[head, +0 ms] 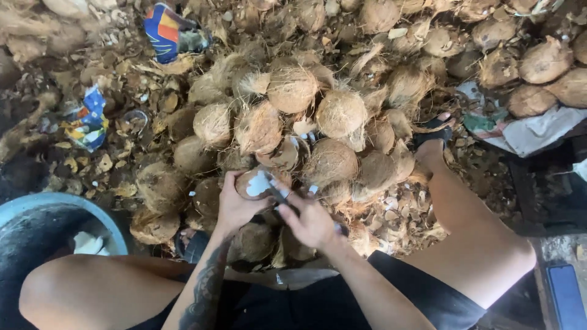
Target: The person sits on the ground surrounded by a large pile of coconuts and uses a large knife to peel the husk off a coconut. They rotate the coconut in their hands while striking it repeatedly with the blade to remove the fibrous outer layer.
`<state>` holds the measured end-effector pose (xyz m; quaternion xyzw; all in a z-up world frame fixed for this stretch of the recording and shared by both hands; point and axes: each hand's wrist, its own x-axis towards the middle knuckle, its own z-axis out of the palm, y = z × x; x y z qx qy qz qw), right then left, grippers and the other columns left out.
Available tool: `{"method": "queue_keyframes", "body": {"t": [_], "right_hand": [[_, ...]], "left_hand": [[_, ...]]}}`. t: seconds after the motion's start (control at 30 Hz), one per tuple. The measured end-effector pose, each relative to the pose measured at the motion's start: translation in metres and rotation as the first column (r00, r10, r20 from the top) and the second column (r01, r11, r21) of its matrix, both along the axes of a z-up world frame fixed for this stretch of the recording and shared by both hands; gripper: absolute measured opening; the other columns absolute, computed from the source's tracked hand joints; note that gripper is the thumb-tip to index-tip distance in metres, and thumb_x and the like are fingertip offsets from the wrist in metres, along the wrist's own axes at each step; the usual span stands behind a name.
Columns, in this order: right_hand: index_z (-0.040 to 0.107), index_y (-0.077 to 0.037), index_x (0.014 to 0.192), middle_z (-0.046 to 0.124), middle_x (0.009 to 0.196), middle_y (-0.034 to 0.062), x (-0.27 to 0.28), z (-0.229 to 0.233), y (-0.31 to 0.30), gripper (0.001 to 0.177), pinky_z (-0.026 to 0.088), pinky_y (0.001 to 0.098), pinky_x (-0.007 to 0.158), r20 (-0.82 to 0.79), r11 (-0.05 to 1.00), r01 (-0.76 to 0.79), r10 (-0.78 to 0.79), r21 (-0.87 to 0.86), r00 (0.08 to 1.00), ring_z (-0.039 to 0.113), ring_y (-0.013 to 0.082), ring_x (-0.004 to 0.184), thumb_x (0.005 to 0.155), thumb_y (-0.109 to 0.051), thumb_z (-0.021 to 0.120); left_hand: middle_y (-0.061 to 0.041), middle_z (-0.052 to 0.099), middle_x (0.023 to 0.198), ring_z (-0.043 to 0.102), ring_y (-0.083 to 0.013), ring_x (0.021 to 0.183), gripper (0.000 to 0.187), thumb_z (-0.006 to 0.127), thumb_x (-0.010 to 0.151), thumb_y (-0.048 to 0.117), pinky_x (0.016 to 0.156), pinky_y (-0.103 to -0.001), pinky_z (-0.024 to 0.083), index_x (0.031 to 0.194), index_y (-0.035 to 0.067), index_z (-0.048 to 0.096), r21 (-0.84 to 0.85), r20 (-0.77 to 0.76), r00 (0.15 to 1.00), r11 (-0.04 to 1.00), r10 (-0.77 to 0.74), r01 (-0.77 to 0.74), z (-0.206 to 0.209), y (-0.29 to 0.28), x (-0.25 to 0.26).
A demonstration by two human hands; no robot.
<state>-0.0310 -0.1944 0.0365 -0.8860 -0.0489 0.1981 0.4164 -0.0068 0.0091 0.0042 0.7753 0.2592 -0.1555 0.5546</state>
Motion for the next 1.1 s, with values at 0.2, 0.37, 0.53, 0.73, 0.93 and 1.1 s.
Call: {"method": "queue_keyframes", "body": {"t": [0.2, 0.37, 0.53, 0.73, 0.93, 1.1], "right_hand": [[0.064, -0.026, 0.146, 0.079, 0.111, 0.0175, -0.006, -0.009, 0.001, 0.051, 0.063, 0.0553, 0.080, 0.165, 0.994, -0.109, 0.108, -0.005, 0.980, 0.074, 0.0426, 0.100, 0.101, -0.047, 0.057], [0.067, -0.031, 0.143, 0.079, 0.114, 0.0183, 0.011, -0.034, -0.009, 0.051, 0.056, 0.0505, 0.104, -0.198, 0.999, 0.045, -0.039, 0.027, 0.980, 0.070, 0.0367, 0.118, 0.105, -0.057, 0.046], [0.069, -0.019, 0.140, 0.074, 0.128, 0.0175, -0.006, -0.027, -0.004, 0.051, 0.056, 0.0495, 0.103, -0.138, 0.997, 0.064, -0.056, 0.050, 0.989, 0.067, 0.0363, 0.123, 0.104, -0.051, 0.053], [0.064, -0.025, 0.145, 0.078, 0.118, 0.0175, -0.003, -0.005, 0.007, 0.049, 0.062, 0.0556, 0.082, 0.010, 0.994, -0.073, 0.073, 0.076, 0.997, 0.072, 0.0439, 0.105, 0.102, -0.047, 0.057], [0.061, -0.028, 0.150, 0.070, 0.133, 0.0178, 0.006, -0.039, -0.005, 0.049, 0.056, 0.0546, 0.098, -0.113, 0.987, 0.038, -0.020, 0.156, 0.993, 0.065, 0.0418, 0.121, 0.105, -0.044, 0.048], [0.059, -0.030, 0.151, 0.070, 0.135, 0.0155, 0.001, -0.017, 0.003, 0.050, 0.056, 0.0523, 0.103, -0.128, 0.988, 0.039, -0.019, 0.151, 0.992, 0.065, 0.0392, 0.124, 0.105, -0.044, 0.047]], "left_hand": [[-0.015, 0.069, 0.131, 0.064, -0.0347, 0.131, 0.098, 0.102, 0.046, 0.028, 0.110, -0.047, 0.050, 0.134, 0.022, 0.058, 0.044, -0.017, 1.000, 0.999, 0.021, -0.020, -0.005, -0.002, -0.002], [-0.025, 0.068, 0.127, 0.064, -0.0425, 0.128, 0.102, 0.104, 0.044, 0.024, 0.109, -0.052, 0.049, 0.134, 0.011, 0.057, -0.036, 0.032, 0.999, 0.999, 0.042, -0.040, 0.019, -0.001, -0.008], [-0.024, 0.068, 0.129, 0.064, -0.0422, 0.128, 0.103, 0.105, 0.046, 0.023, 0.107, -0.052, 0.051, 0.136, 0.011, 0.058, -0.034, 0.011, 0.999, 0.998, 0.049, -0.049, 0.014, 0.003, -0.006], [-0.017, 0.069, 0.130, 0.064, -0.0359, 0.130, 0.105, 0.104, 0.043, 0.024, 0.106, -0.048, 0.054, 0.138, 0.019, 0.058, -0.001, -0.005, 1.000, 1.000, 0.027, -0.027, 0.004, 0.001, -0.007], [-0.025, 0.069, 0.127, 0.065, -0.0433, 0.126, 0.106, 0.106, 0.042, 0.025, 0.105, -0.054, 0.052, 0.135, 0.009, 0.057, -0.050, 0.053, 0.998, 0.998, 0.029, -0.026, 0.006, 0.001, -0.013], [-0.024, 0.068, 0.129, 0.064, -0.0417, 0.128, 0.107, 0.107, 0.042, 0.024, 0.107, -0.054, 0.050, 0.136, 0.011, 0.057, -0.059, 0.030, 0.998, 0.997, 0.051, -0.049, 0.003, 0.004, -0.008]]}}
